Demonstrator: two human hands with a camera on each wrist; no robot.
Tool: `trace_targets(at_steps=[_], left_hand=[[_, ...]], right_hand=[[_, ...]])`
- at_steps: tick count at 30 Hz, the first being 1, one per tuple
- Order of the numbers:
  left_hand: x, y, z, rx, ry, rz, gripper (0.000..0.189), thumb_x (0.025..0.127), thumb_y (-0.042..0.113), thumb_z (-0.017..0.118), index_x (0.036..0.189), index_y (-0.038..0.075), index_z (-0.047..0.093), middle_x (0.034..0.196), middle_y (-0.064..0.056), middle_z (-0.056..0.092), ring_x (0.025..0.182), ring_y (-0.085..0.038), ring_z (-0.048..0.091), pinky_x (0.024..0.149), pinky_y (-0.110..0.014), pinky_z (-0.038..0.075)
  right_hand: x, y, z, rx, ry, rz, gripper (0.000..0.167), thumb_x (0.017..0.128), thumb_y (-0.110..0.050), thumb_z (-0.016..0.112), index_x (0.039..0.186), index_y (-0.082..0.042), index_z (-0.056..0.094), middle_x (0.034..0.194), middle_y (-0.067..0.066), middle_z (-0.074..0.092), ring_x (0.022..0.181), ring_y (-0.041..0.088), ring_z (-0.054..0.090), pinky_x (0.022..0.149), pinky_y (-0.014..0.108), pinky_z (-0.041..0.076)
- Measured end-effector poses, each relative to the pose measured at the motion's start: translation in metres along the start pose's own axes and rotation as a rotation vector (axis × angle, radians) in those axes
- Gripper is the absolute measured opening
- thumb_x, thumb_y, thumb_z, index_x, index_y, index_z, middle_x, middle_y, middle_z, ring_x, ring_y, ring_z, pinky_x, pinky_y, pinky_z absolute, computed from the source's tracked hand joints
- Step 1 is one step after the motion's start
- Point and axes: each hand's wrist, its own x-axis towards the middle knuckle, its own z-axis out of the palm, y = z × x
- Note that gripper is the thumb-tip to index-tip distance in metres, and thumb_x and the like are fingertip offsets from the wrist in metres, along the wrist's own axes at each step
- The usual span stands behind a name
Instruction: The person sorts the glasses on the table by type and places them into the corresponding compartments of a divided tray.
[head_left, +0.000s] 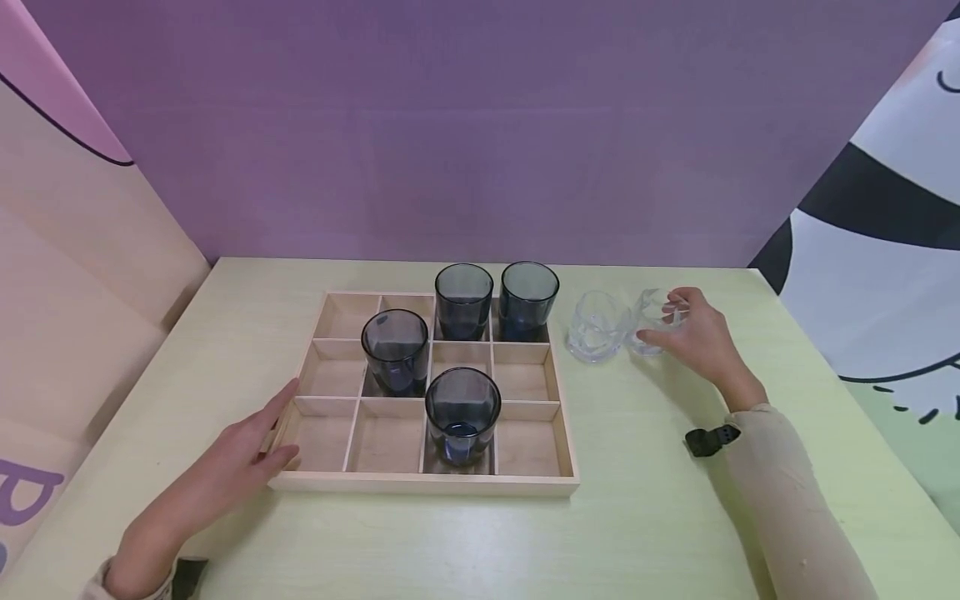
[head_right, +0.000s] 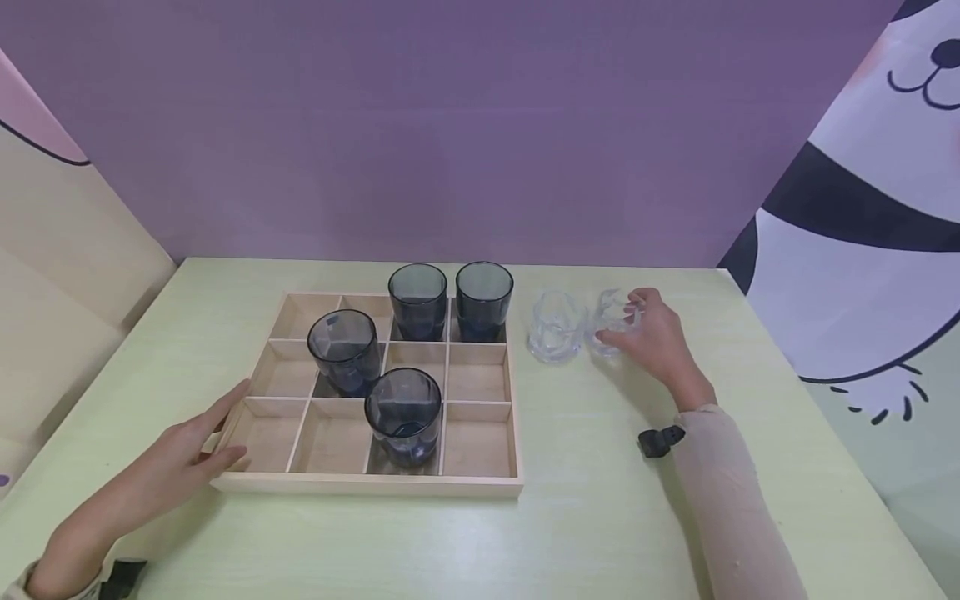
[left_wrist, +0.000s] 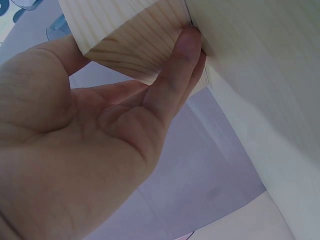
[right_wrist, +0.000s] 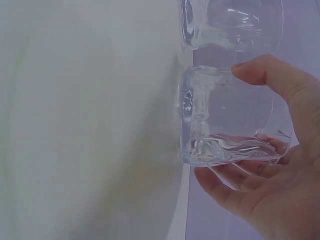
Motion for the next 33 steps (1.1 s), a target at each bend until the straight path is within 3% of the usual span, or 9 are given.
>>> trace_targets(at_steps=[8, 16, 28, 33], left_hand=[[-0.002, 0.001, 0.0, -0.009, -0.002, -0.011, 0.079, 0.098, 0.014, 0.064, 0.159, 0.004, 0.015, 0.149, -0.028, 0.041, 0.116, -0.03, 0.056, 0.094, -0.054, 0.044], [0.0, 0.0, 0.0, 0.024, 0.005, -0.002, 0.078, 0.098, 0.014, 0.065, 0.159, 0.002, 0.017, 0.134, -0.02, 0.053, 0.088, -0.015, 0.052, 0.085, -0.044, 0.045], [-0.001, 0.001, -0.001, 0.005, -0.009, -0.028, 0.079, 0.098, 0.011, 0.063, 0.159, 0.003, 0.014, 0.149, -0.026, 0.042, 0.101, -0.021, 0.055, 0.092, -0.05, 0.044], [-0.001, 0.001, -0.001, 0.007, -0.011, -0.019, 0.078, 0.098, 0.013, 0.063, 0.16, 0.005, 0.015, 0.142, -0.022, 0.048, 0.086, -0.011, 0.055, 0.088, -0.044, 0.045]], right_hand=[[-0.001, -0.004, -0.007, -0.011, 0.023, 0.015, 0.086, 0.083, -0.035, 0.081, 0.141, 0.006, 0.032, 0.131, 0.027, 0.055, 0.113, 0.039, 0.053, 0.088, 0.047, 0.041], [-0.004, -0.012, -0.013, -0.025, 0.049, 0.003, 0.088, 0.084, -0.039, 0.08, 0.145, 0.004, 0.033, 0.128, 0.024, 0.055, 0.112, 0.038, 0.053, 0.089, 0.051, 0.041], [-0.007, -0.032, -0.026, -0.053, 0.096, -0.03, 0.087, 0.083, -0.041, 0.08, 0.146, 0.0, 0.036, 0.128, 0.024, 0.058, 0.114, 0.04, 0.052, 0.089, 0.054, 0.041], [-0.012, -0.042, -0.031, -0.035, 0.13, -0.029, 0.082, 0.082, -0.041, 0.081, 0.142, -0.002, 0.041, 0.124, 0.023, 0.059, 0.114, 0.04, 0.051, 0.086, 0.052, 0.04]])
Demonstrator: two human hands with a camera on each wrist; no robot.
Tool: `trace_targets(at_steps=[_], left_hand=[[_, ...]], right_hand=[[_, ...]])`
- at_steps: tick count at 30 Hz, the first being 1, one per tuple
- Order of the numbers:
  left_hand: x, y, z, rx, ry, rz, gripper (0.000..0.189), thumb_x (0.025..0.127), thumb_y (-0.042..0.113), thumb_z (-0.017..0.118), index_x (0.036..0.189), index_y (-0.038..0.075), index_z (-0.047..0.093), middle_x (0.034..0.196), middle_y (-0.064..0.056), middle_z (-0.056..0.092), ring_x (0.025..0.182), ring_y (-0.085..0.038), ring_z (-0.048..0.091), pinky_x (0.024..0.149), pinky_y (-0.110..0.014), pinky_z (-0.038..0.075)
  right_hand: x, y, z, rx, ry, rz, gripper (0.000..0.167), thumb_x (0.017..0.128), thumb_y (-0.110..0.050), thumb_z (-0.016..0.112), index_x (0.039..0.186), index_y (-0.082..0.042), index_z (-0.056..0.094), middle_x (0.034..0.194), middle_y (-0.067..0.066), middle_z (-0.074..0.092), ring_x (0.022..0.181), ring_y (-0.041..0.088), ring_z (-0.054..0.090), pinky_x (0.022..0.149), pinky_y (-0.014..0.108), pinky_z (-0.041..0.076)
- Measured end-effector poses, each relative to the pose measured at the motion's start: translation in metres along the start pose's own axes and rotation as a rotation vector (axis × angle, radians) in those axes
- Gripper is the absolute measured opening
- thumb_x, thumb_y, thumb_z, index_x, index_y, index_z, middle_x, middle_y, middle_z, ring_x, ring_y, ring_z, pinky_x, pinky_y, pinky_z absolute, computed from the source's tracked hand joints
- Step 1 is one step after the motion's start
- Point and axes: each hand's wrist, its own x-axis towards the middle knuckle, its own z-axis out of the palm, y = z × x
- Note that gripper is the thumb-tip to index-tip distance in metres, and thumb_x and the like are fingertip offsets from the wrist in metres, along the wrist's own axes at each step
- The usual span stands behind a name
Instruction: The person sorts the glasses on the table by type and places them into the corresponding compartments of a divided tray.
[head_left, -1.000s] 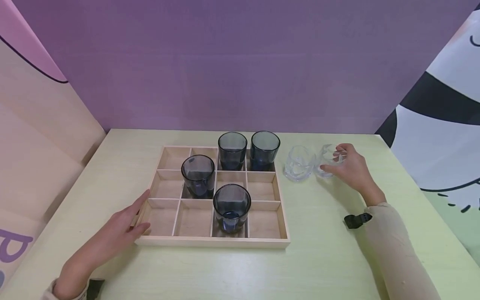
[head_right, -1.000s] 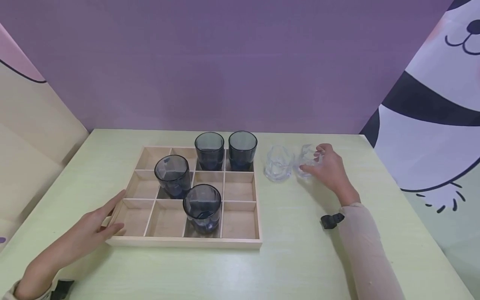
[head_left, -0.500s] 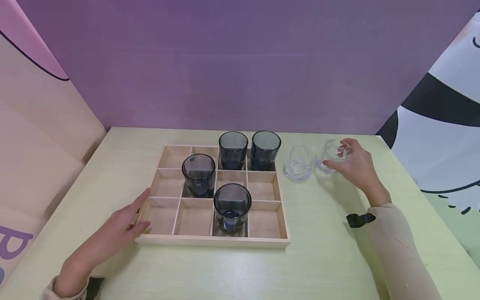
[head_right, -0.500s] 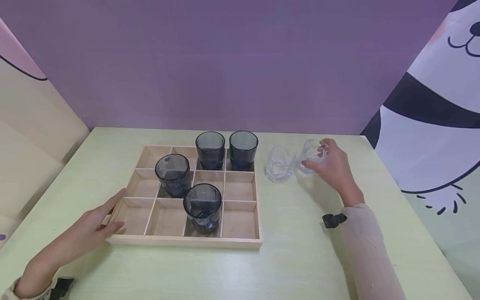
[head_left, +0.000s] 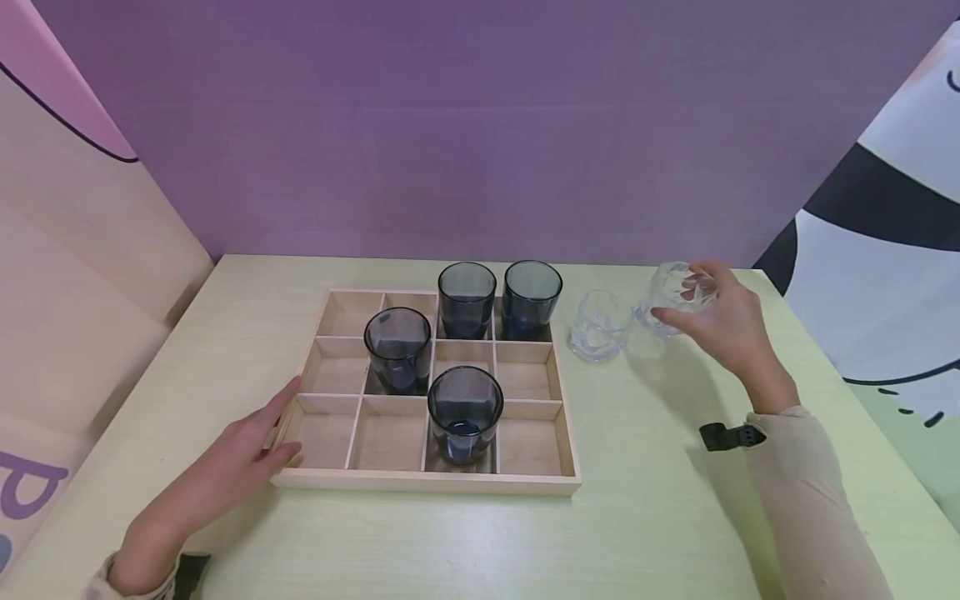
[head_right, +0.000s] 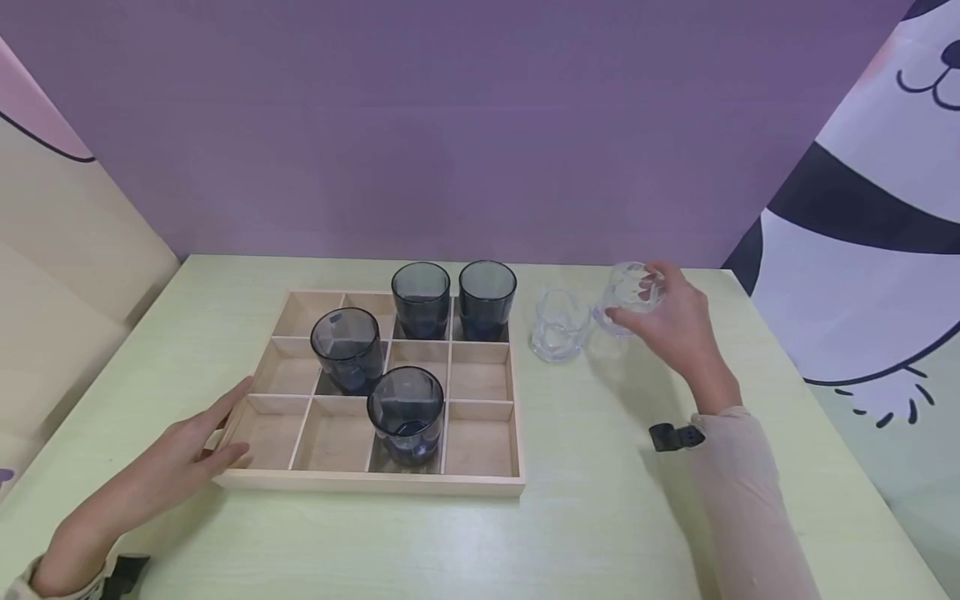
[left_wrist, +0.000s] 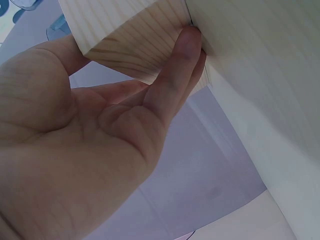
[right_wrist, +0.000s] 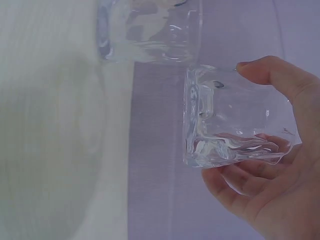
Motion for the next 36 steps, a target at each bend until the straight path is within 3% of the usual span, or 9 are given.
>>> trace_targets(at_steps=[9, 20, 22, 25, 30, 36], left_hand=[[0.001, -0.001, 0.002, 0.004, -0.006, 0.0, 0.079, 0.098, 0.012, 0.063, 0.159, 0.003, 0.014, 0.145, -0.024, 0.045, 0.083, -0.009, 0.055, 0.087, -0.045, 0.045], [0.0, 0.0, 0.001, -0.008, -0.012, -0.015, 0.079, 0.098, 0.01, 0.063, 0.159, 0.004, 0.013, 0.148, -0.025, 0.043, 0.091, -0.014, 0.056, 0.09, -0.046, 0.044], [-0.001, 0.0, 0.001, -0.002, -0.009, -0.013, 0.079, 0.098, 0.011, 0.063, 0.16, 0.004, 0.013, 0.145, -0.023, 0.046, 0.087, -0.011, 0.056, 0.089, -0.045, 0.045], [-0.001, 0.0, 0.0, 0.001, -0.008, -0.011, 0.079, 0.098, 0.011, 0.063, 0.16, 0.005, 0.014, 0.129, -0.016, 0.057, 0.076, -0.005, 0.053, 0.085, -0.039, 0.044], [-0.001, -0.001, 0.0, 0.005, -0.005, -0.004, 0.079, 0.098, 0.011, 0.063, 0.16, 0.005, 0.014, 0.109, -0.006, 0.058, 0.066, -0.001, 0.048, 0.082, -0.035, 0.042], [0.0, -0.001, 0.001, 0.016, 0.003, 0.01, 0.079, 0.097, 0.011, 0.063, 0.159, 0.003, 0.015, 0.129, -0.015, 0.056, 0.071, -0.003, 0.05, 0.084, -0.036, 0.042]], right_hand=[[-0.006, -0.012, -0.006, 0.025, 0.019, -0.012, 0.088, 0.082, -0.043, 0.081, 0.148, -0.006, 0.038, 0.126, 0.022, 0.058, 0.124, 0.04, 0.044, 0.092, 0.06, 0.038], [-0.016, -0.04, -0.006, 0.043, 0.036, -0.084, 0.083, 0.08, -0.039, 0.083, 0.145, -0.009, 0.042, 0.125, 0.019, 0.06, 0.122, 0.037, 0.047, 0.089, 0.057, 0.04], [-0.018, -0.047, -0.003, 0.046, 0.043, -0.105, 0.081, 0.079, -0.038, 0.084, 0.144, -0.01, 0.044, 0.123, 0.017, 0.062, 0.12, 0.035, 0.049, 0.087, 0.054, 0.04], [-0.021, -0.058, 0.002, 0.056, 0.04, -0.139, 0.081, 0.078, -0.036, 0.085, 0.143, -0.01, 0.046, 0.121, 0.015, 0.063, 0.119, 0.034, 0.051, 0.086, 0.051, 0.04], [-0.026, -0.074, 0.01, 0.073, 0.026, -0.191, 0.082, 0.076, -0.03, 0.087, 0.144, -0.009, 0.046, 0.122, 0.017, 0.062, 0.118, 0.035, 0.053, 0.088, 0.052, 0.042], [-0.034, -0.087, 0.016, 0.091, 0.015, -0.236, 0.078, 0.073, -0.026, 0.089, 0.139, -0.011, 0.05, 0.12, 0.015, 0.064, 0.111, 0.031, 0.058, 0.083, 0.042, 0.042]])
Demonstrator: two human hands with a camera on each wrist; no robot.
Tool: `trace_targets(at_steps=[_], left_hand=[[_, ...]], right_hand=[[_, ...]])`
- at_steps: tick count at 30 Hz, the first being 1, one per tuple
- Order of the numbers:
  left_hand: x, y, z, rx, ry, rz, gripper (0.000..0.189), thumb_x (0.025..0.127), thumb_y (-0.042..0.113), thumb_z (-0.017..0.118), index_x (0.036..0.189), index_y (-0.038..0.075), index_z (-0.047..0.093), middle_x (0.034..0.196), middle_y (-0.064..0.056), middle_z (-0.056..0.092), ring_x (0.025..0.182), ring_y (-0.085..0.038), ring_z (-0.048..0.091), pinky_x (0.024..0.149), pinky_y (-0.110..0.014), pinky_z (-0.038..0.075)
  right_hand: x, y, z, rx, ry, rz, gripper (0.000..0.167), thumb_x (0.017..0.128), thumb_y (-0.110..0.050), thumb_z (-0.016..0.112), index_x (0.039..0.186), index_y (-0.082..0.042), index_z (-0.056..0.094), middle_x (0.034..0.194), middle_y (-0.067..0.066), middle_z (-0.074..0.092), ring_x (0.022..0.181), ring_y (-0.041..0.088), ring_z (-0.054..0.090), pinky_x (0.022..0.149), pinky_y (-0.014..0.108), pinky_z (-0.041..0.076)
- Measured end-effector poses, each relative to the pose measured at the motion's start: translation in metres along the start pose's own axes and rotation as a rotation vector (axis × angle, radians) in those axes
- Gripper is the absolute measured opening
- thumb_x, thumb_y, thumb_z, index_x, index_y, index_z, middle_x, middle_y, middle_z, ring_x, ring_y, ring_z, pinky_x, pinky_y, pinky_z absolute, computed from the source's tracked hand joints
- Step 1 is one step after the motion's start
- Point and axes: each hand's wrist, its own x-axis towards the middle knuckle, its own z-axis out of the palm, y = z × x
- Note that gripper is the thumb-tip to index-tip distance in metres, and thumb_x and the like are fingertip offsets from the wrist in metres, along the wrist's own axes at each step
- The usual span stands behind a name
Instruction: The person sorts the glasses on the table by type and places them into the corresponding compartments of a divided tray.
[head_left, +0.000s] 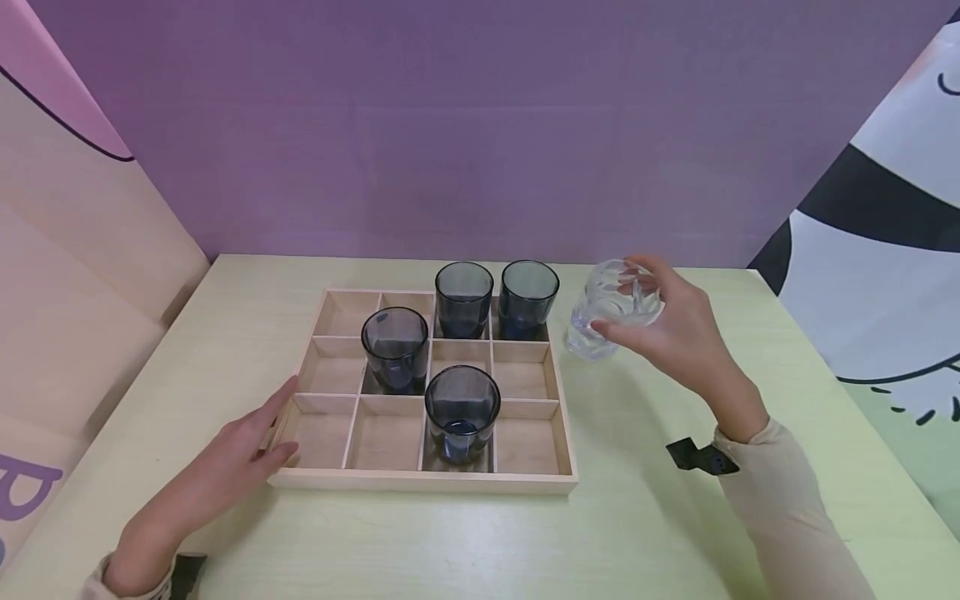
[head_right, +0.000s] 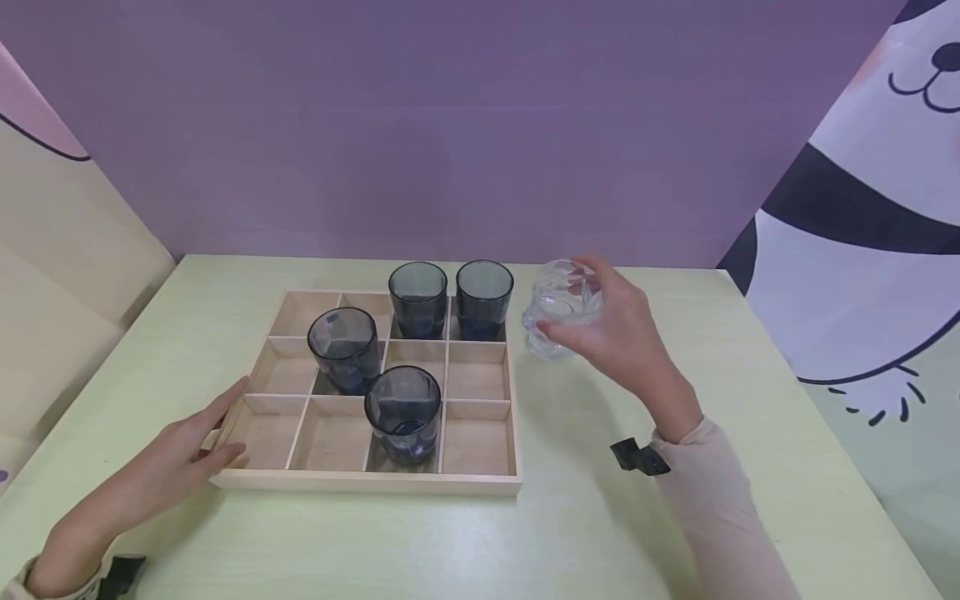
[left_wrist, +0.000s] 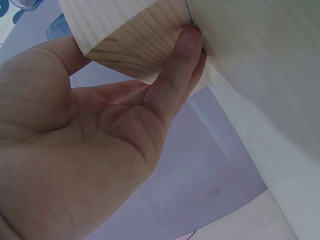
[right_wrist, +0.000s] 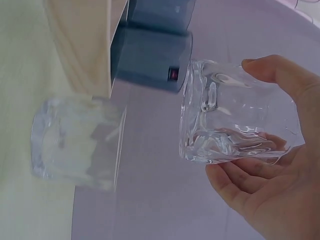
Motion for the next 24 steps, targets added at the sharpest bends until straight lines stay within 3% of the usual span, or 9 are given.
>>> trace_targets(at_steps=[5, 12, 20, 24], left_hand=[[0.001, 0.0, 0.0, -0.003, -0.006, -0.001, 0.078, 0.098, 0.012, 0.062, 0.159, 0.004, 0.015, 0.135, -0.017, 0.053, 0.077, -0.005, 0.052, 0.086, -0.039, 0.043], [0.002, 0.0, -0.001, -0.016, -0.009, -0.003, 0.078, 0.099, 0.015, 0.062, 0.16, 0.004, 0.015, 0.138, -0.02, 0.051, 0.076, -0.006, 0.051, 0.083, -0.037, 0.044], [0.001, 0.0, -0.002, -0.009, -0.012, -0.011, 0.078, 0.099, 0.016, 0.062, 0.16, 0.005, 0.014, 0.147, -0.021, 0.045, 0.086, -0.011, 0.054, 0.086, -0.039, 0.044], [0.0, 0.0, -0.002, -0.021, -0.022, -0.012, 0.078, 0.1, 0.016, 0.061, 0.16, 0.006, 0.013, 0.146, -0.021, 0.046, 0.081, -0.005, 0.055, 0.086, -0.038, 0.045]], right_hand=[[-0.004, -0.009, 0.007, 0.015, -0.027, -0.021, 0.076, 0.074, -0.027, 0.089, 0.138, -0.014, 0.051, 0.117, 0.013, 0.067, 0.108, 0.027, 0.06, 0.08, 0.037, 0.042], [-0.004, -0.019, 0.019, 0.056, -0.084, -0.03, 0.079, 0.074, -0.028, 0.089, 0.141, -0.016, 0.049, 0.12, 0.009, 0.066, 0.11, 0.026, 0.059, 0.086, 0.046, 0.044], [-0.007, -0.023, 0.036, 0.084, -0.146, -0.007, 0.079, 0.074, -0.029, 0.089, 0.14, -0.017, 0.048, 0.124, 0.008, 0.064, 0.105, 0.024, 0.059, 0.082, 0.044, 0.046], [-0.008, -0.023, 0.048, 0.083, -0.195, 0.01, 0.081, 0.074, -0.032, 0.089, 0.141, -0.017, 0.047, 0.125, 0.008, 0.062, 0.105, 0.026, 0.058, 0.08, 0.044, 0.047]])
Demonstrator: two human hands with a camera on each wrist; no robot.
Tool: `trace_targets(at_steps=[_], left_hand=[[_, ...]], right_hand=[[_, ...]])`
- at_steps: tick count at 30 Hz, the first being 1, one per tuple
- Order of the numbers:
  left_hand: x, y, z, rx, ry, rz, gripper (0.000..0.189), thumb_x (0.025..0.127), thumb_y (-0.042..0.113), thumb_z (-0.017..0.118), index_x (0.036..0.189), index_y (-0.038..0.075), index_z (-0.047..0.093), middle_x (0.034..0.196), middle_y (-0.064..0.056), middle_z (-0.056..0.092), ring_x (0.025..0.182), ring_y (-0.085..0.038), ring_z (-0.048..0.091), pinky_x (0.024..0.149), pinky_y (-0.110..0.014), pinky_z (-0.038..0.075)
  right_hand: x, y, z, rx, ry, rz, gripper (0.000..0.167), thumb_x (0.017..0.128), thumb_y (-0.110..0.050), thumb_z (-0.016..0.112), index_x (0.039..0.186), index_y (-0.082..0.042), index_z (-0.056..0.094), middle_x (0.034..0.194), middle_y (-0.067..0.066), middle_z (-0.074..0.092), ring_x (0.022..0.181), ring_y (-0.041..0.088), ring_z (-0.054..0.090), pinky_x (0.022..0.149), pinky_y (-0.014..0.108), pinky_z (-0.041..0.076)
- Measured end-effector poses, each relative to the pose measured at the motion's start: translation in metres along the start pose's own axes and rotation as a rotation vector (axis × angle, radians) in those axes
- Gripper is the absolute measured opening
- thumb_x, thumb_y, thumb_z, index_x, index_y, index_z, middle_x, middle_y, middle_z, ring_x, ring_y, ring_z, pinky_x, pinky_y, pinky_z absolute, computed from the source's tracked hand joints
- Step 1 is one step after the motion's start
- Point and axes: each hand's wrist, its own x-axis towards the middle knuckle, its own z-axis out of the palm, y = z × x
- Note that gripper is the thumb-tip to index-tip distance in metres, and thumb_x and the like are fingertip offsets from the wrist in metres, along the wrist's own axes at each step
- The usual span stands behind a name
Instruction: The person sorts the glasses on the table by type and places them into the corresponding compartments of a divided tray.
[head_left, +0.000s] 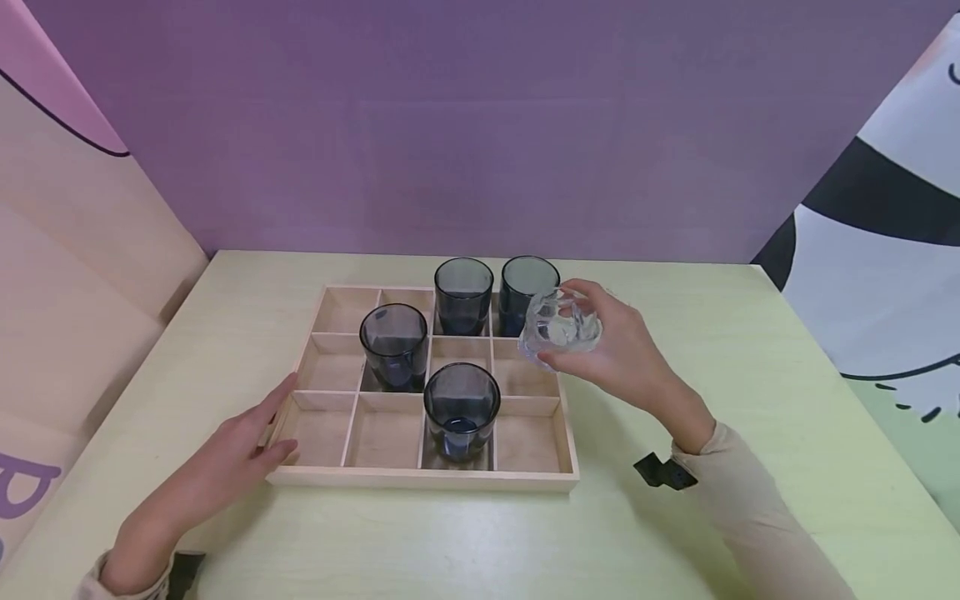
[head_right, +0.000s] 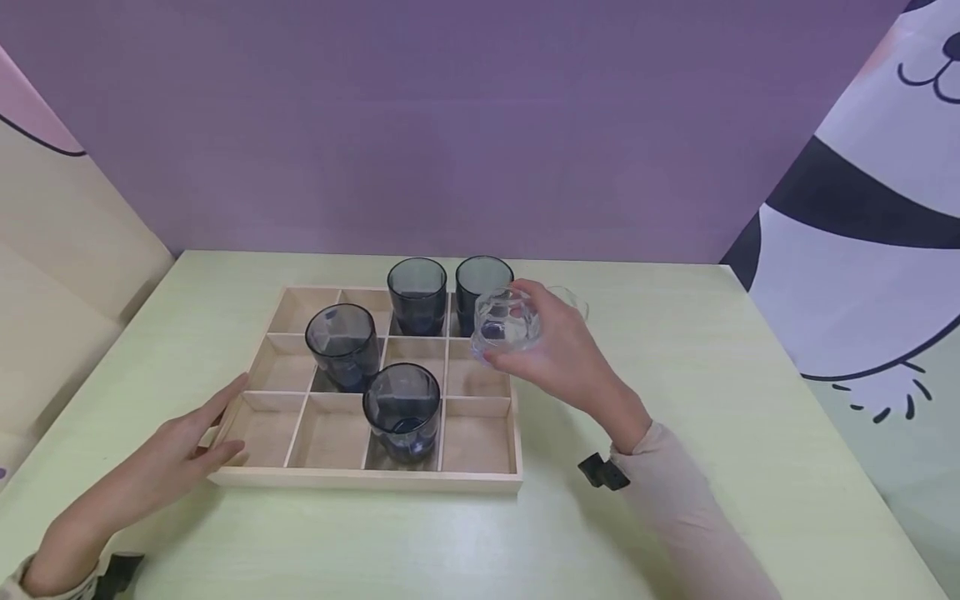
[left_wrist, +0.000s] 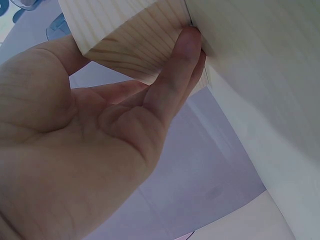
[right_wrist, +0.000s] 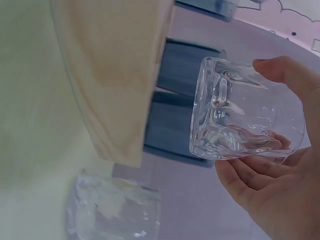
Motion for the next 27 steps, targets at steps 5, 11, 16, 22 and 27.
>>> trace_targets(at_steps=[5, 11, 16, 22, 27], left_hand=[[0.0, 0.0, 0.0, -0.003, -0.004, 0.003, 0.078, 0.1, 0.016, 0.061, 0.16, 0.006, 0.012, 0.148, -0.022, 0.044, 0.084, -0.003, 0.057, 0.087, -0.039, 0.045], [0.001, 0.001, 0.0, 0.004, 0.006, 0.003, 0.079, 0.099, 0.015, 0.063, 0.16, 0.005, 0.014, 0.15, -0.022, 0.041, 0.083, -0.008, 0.054, 0.084, -0.036, 0.045], [0.002, 0.001, 0.001, -0.006, 0.005, 0.009, 0.079, 0.098, 0.015, 0.063, 0.16, 0.005, 0.014, 0.145, -0.022, 0.045, 0.072, -0.003, 0.05, 0.081, -0.033, 0.044], [0.001, 0.0, 0.001, 0.013, 0.007, 0.002, 0.08, 0.098, 0.014, 0.064, 0.16, 0.004, 0.014, 0.148, -0.024, 0.043, 0.079, -0.008, 0.052, 0.082, -0.036, 0.045], [0.0, 0.0, 0.001, 0.0, 0.008, 0.001, 0.08, 0.098, 0.014, 0.064, 0.16, 0.006, 0.014, 0.146, -0.023, 0.045, 0.079, -0.009, 0.053, 0.081, -0.036, 0.045]], right_hand=[[0.003, -0.001, 0.012, -0.012, -0.033, -0.004, 0.084, 0.073, -0.034, 0.088, 0.144, -0.017, 0.046, 0.132, 0.006, 0.059, 0.114, 0.027, 0.055, 0.088, 0.051, 0.047], [0.004, -0.001, 0.023, -0.002, -0.044, -0.044, 0.086, 0.071, -0.033, 0.089, 0.143, -0.015, 0.047, 0.128, 0.005, 0.061, 0.113, 0.026, 0.057, 0.092, 0.053, 0.046], [0.002, 0.003, 0.03, 0.018, -0.046, -0.065, 0.085, 0.07, -0.031, 0.09, 0.142, -0.014, 0.048, 0.125, 0.005, 0.063, 0.11, 0.025, 0.058, 0.092, 0.051, 0.047], [0.001, 0.009, 0.038, 0.011, -0.072, -0.054, 0.086, 0.07, -0.033, 0.089, 0.142, -0.014, 0.046, 0.126, 0.006, 0.062, 0.107, 0.025, 0.06, 0.087, 0.048, 0.05], [0.0, 0.014, 0.043, -0.02, -0.088, -0.052, 0.086, 0.07, -0.036, 0.089, 0.141, -0.011, 0.048, 0.12, 0.007, 0.064, 0.106, 0.024, 0.06, 0.087, 0.047, 0.051]])
